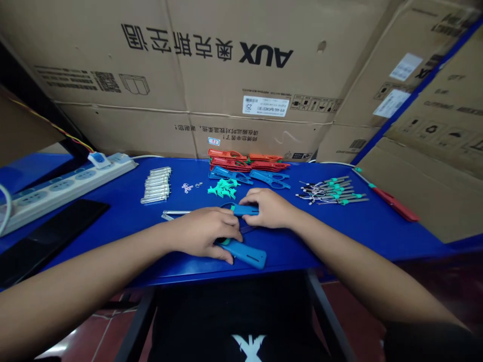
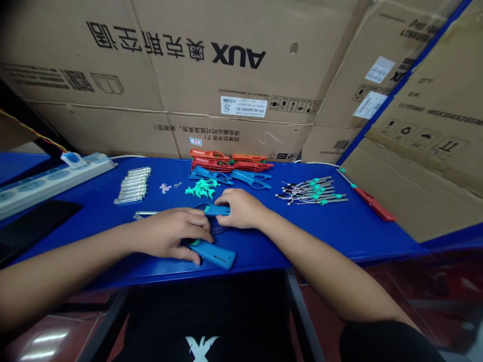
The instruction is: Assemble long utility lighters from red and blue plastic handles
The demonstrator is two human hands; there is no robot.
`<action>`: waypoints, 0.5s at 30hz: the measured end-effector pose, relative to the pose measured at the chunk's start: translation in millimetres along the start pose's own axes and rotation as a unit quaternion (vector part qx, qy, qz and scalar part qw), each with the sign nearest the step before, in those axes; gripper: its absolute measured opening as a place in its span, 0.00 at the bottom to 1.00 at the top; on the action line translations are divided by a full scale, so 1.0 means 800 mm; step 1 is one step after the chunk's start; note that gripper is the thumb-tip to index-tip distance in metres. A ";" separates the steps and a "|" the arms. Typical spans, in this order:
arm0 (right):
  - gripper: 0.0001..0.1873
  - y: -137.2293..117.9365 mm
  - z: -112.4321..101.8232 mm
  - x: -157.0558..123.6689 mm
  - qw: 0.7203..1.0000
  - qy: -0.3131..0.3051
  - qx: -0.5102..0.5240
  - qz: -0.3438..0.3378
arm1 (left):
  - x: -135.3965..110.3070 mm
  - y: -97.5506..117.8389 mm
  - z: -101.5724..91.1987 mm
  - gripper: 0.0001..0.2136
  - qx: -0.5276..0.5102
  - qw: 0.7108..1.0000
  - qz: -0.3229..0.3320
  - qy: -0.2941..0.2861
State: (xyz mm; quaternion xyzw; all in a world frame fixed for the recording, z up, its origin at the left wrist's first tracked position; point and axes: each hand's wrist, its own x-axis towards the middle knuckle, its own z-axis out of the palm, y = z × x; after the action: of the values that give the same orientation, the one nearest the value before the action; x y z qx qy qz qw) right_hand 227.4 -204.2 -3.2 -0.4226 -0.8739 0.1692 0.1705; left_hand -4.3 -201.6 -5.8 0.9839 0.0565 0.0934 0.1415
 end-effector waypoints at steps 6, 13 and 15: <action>0.14 0.021 -0.064 -0.115 0.970 0.216 -0.074 0.079 | -0.001 0.009 -0.004 0.18 0.037 0.999 0.003 0.001; 0.08 0.119 -0.106 -0.330 0.770 0.410 -0.211 0.441 | 0.004 0.011 -0.002 0.19 0.060 0.995 -0.073 -0.025; 0.16 0.145 -0.104 -0.362 0.748 0.379 -0.260 0.479 | 0.004 0.011 -0.002 0.20 0.062 0.993 -0.096 -0.027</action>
State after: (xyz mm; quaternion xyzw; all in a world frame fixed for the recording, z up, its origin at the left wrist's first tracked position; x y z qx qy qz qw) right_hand 512.5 -353.9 -25.6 -0.8430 -0.4309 -0.1793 0.2677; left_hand -0.4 -208.8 -0.9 0.9829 0.1528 0.0486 0.0900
